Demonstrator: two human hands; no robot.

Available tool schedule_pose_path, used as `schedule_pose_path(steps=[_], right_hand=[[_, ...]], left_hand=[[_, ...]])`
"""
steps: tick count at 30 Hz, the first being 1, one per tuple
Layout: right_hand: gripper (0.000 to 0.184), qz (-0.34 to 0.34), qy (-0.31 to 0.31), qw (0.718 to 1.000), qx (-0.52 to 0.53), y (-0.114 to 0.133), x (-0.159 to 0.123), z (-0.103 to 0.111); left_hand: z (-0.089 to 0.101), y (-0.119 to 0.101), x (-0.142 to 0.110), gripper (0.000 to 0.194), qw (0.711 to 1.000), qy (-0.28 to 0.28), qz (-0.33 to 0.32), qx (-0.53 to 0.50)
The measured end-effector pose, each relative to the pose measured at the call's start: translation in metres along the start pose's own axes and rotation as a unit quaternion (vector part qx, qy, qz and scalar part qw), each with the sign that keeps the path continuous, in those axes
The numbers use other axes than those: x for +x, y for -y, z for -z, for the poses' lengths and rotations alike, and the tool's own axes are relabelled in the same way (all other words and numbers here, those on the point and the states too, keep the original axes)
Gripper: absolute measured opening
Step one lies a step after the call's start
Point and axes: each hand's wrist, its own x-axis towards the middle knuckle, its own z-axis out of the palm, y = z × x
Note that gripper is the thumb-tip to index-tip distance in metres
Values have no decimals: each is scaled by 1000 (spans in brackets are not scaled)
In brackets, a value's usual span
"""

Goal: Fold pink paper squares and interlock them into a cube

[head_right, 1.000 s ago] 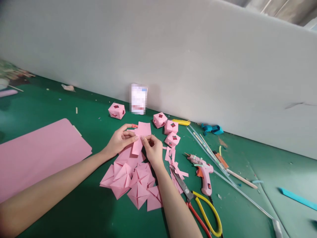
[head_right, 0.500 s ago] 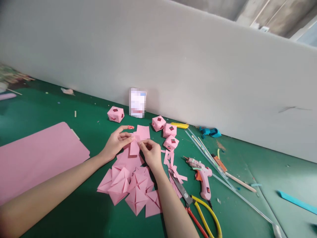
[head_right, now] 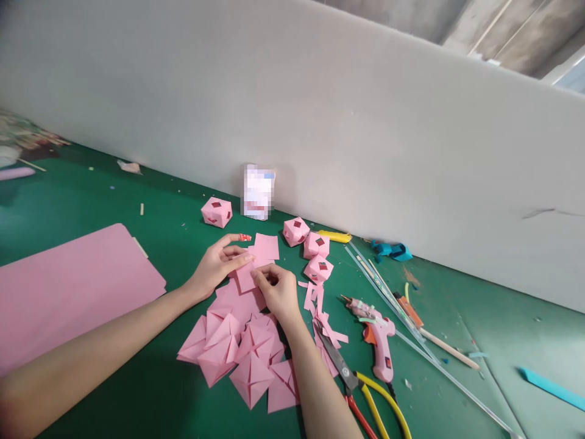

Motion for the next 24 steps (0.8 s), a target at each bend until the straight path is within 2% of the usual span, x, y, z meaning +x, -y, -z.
schedule_pose_path(steps=[3, 7, 10, 13, 18, 24], right_hand=[[27, -6, 7, 1000, 2, 0, 0, 0], [26, -14, 13, 1000, 17, -1, 1, 0], [22, -7, -6, 1000, 25, 0, 1, 0], [17, 10, -43, 999, 27, 1, 0, 0], [9, 62, -100, 992, -39, 2, -4, -2], [10, 112, -131, 978, -120, 5, -8, -6]], left_hand=[[1, 1, 1, 57, 1000, 9, 9, 0], [2, 2, 1, 54, 1000, -9, 10, -21], [2, 2, 2, 50, 999, -22, 7, -39], [2, 4, 2, 50, 1000, -3, -10, -10], [-1, 6, -5, 39, 984, 46, -105, 139], [-5, 6, -15, 27, 941, 25, -230, 246]])
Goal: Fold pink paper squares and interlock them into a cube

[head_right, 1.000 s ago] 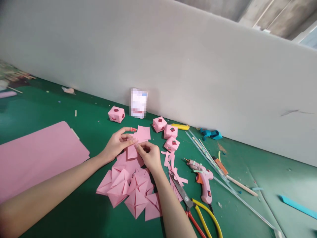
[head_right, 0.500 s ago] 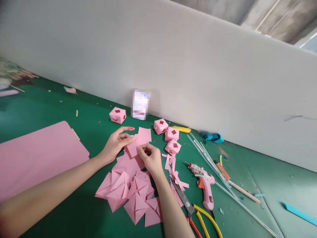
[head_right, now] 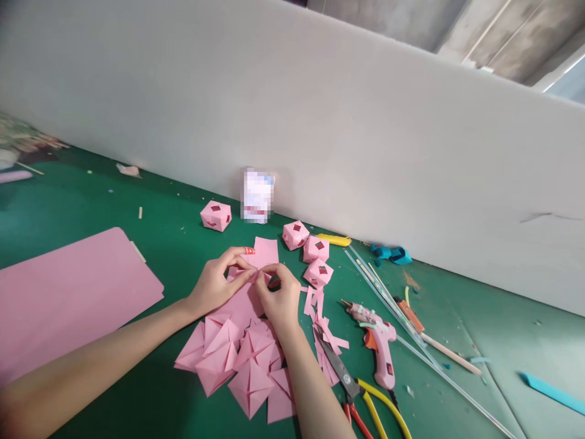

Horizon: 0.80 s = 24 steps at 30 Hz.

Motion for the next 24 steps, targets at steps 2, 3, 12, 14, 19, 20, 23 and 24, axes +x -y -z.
schedule_pose_path(steps=[2, 3, 12, 14, 19, 20, 23, 24], right_hand=[[11, -1, -22, 1000, -17, 1, 0, 0], [12, -5, -32, 999, -22, 0, 0, 0], [14, -78, -105, 991, 34, -12, 6, 4], [19, -29, -49, 997, 42, -8, 5, 3], [9, 55, -1, 998, -13, 0, 2, 2], [10, 66, -1, 997, -24, 1, 2, 2], [11, 93, -2, 995, -44, 3, 0, 0], [11, 100, -2, 994, -46, 3, -1, 0]], left_hand=[[-1, 0, -2, 24, 999, -6, -29, 19], [-1, 0, -3, 24, 999, -13, -40, 26], [3, 0, -2, 30, 997, -70, -17, 22], [3, -1, -1, 32, 998, -64, -3, 5], [1, -1, 0, 30, 999, -33, -7, -7], [0, -1, -1, 30, 999, -31, -8, -4], [-1, -2, -2, 32, 1000, -17, -17, 12], [-1, -2, -2, 34, 1000, -12, -20, 16]])
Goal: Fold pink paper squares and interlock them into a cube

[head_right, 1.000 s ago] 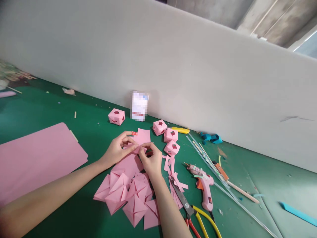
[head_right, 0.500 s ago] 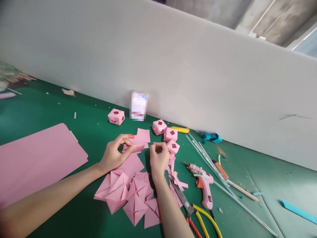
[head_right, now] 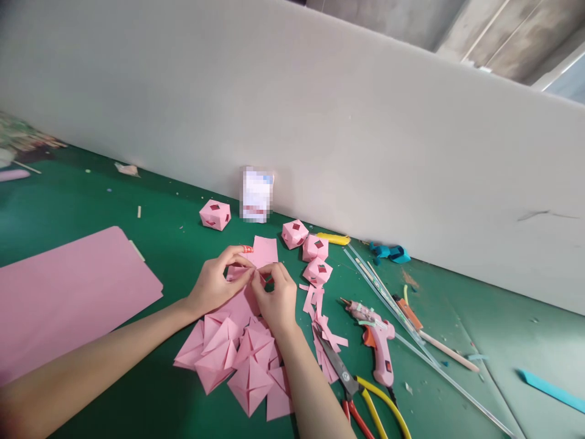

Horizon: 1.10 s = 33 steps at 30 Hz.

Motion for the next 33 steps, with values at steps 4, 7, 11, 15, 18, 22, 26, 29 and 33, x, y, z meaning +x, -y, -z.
schedule_pose_path(steps=[4, 7, 11, 15, 18, 22, 26, 29, 33], right_hand=[[15, -4, -7, 1000, 5, 0, -1, -1], [16, -47, -47, 998, 21, -1, -2, 1], [15, -84, -70, 993, 33, -3, -1, 4], [11, -67, -39, 997, 22, -2, -1, 3], [10, -53, -35, 998, 16, -3, -1, 3], [10, -45, -32, 998, 8, -4, 0, 2], [11, -49, -46, 998, -7, -5, 0, 2], [11, -31, -43, 999, -12, -3, 1, 2], [9, -5, -26, 1000, -6, 1, 0, 1]], left_hand=[[2, 2, 3, 38, 999, -13, 31, 7], [4, 10, 7, 36, 995, -65, 81, 7], [4, 16, 9, 34, 988, -104, 110, -20], [3, 8, 6, 42, 998, -37, 36, -37], [2, 3, 4, 35, 1000, -24, 8, -6], [2, 2, 2, 30, 999, -20, -25, 23], [0, 3, 1, 27, 998, -19, -45, 40], [0, 4, 0, 27, 998, -14, -41, 43], [-1, 5, -1, 28, 998, -5, -47, 43]])
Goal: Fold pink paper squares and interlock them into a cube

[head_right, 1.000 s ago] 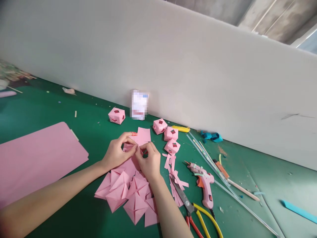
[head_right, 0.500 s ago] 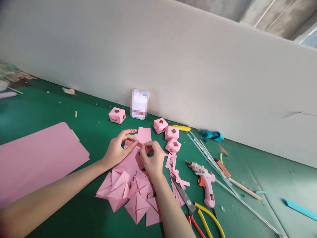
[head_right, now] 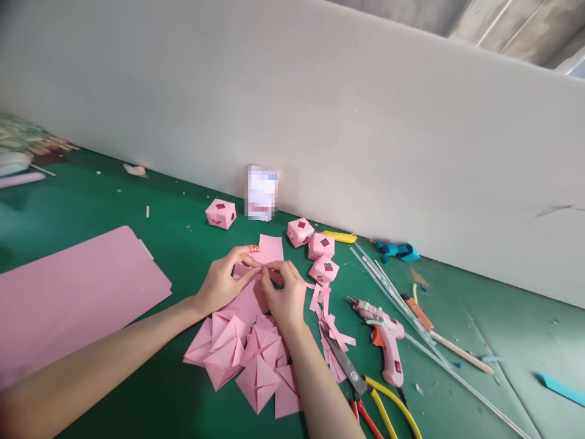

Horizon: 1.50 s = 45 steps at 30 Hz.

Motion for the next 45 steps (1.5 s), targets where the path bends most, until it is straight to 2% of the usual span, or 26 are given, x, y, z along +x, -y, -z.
schedule_pose_path(steps=[4, 8, 11, 14, 17, 20, 25, 29, 34, 36, 41, 43, 45], right_hand=[[10, -26, -31, 999, -22, -4, 0, -1], [11, -122, -101, 987, -12, -15, 3, 0], [15, -181, -137, 974, 11, -18, 6, 1], [22, -139, -95, 985, 21, -15, 6, 1], [31, -86, -24, 996, 20, -12, 4, 0], [22, -75, 15, 997, 13, -11, 3, 0], [17, -60, 43, 997, 11, -9, 1, 0], [15, -58, 38, 998, -1, -10, 2, -1], [22, -140, -49, 987, 54, -14, 5, 2], [25, -167, -61, 979, 99, -15, 6, 2], [35, -204, -66, 951, 222, -17, 6, 1], [37, -229, -54, 933, 271, -17, 6, -1], [37, -259, -17, 912, 316, -16, 5, -2]], left_hand=[[0, 0, -1, 21, 1000, -12, 8, 1], [1, 2, 0, 24, 998, -49, 24, -13], [2, 5, 3, 27, 994, -83, 70, -29], [2, 8, 5, 31, 990, -80, 110, -45], [2, 8, 4, 35, 992, -50, 99, -63], [2, 6, 4, 37, 993, -28, 86, -73], [2, 3, 4, 39, 993, -27, 98, -55], [2, 6, 6, 43, 990, -47, 126, -51], [2, 18, 10, 39, 966, -118, 205, -101], [3, 19, 10, 40, 966, -100, 199, -133], [3, 9, 8, 60, 968, 47, 160, -186], [3, 7, 8, 66, 965, 64, 168, -190], [3, 8, 9, 65, 960, 56, 183, -203]])
